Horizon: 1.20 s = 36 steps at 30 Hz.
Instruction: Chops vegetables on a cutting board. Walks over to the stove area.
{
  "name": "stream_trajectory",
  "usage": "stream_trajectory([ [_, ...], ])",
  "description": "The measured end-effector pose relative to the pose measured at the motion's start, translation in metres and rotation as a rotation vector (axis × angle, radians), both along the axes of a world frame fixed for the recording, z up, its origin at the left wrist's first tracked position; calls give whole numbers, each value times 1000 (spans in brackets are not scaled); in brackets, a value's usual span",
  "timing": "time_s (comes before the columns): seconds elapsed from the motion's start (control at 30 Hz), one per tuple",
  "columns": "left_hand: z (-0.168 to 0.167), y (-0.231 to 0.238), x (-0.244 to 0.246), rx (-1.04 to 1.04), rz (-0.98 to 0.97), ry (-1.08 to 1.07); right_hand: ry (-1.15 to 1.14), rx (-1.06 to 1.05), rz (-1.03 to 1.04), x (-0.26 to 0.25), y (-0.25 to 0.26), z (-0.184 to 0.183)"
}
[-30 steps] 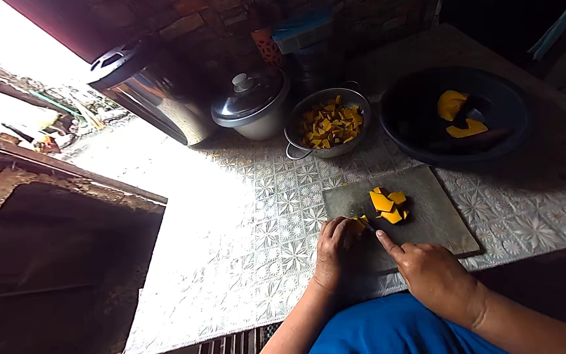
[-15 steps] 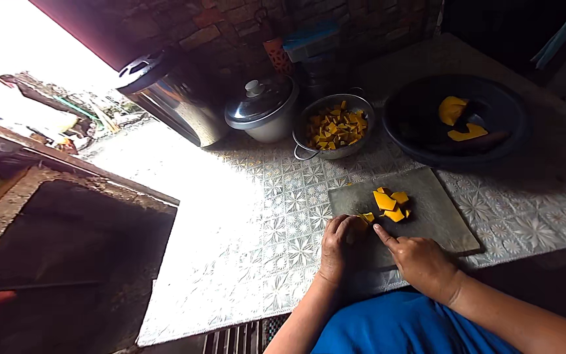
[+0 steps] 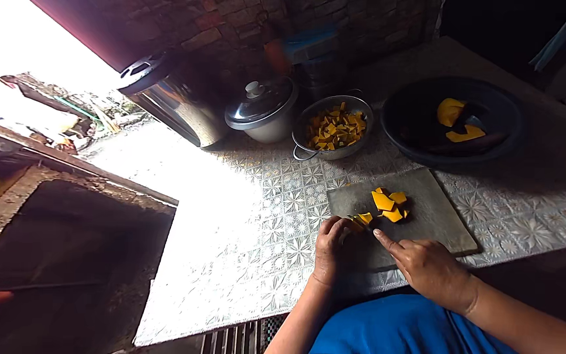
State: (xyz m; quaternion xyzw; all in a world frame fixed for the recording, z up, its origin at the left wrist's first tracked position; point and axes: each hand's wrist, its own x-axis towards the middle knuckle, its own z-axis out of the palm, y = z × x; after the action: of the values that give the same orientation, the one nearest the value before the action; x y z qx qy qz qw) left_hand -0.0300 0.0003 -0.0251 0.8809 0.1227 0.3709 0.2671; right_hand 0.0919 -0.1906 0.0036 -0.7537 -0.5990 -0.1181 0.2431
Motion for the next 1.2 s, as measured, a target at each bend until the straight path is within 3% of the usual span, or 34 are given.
stream_trajectory([
  [0.43,3,15,1,78,-85,47,-10,-422,65,7,11,53],
  [0.63,4,17,2,83,-106,53,172,-742,124,10,27,75],
  [0.7,4,17,2,81,-106,56,228,-723,147,12,30,66],
  [0.87,4,18,1,87,-105,75,155,-437,71,1,22,18],
  [1.07,6,16,1,77,-97,115,179,-593,28,-5,22,29],
  [1.2,12,18,-1,78,-54,118,103,-468,7,-13,8,21],
])
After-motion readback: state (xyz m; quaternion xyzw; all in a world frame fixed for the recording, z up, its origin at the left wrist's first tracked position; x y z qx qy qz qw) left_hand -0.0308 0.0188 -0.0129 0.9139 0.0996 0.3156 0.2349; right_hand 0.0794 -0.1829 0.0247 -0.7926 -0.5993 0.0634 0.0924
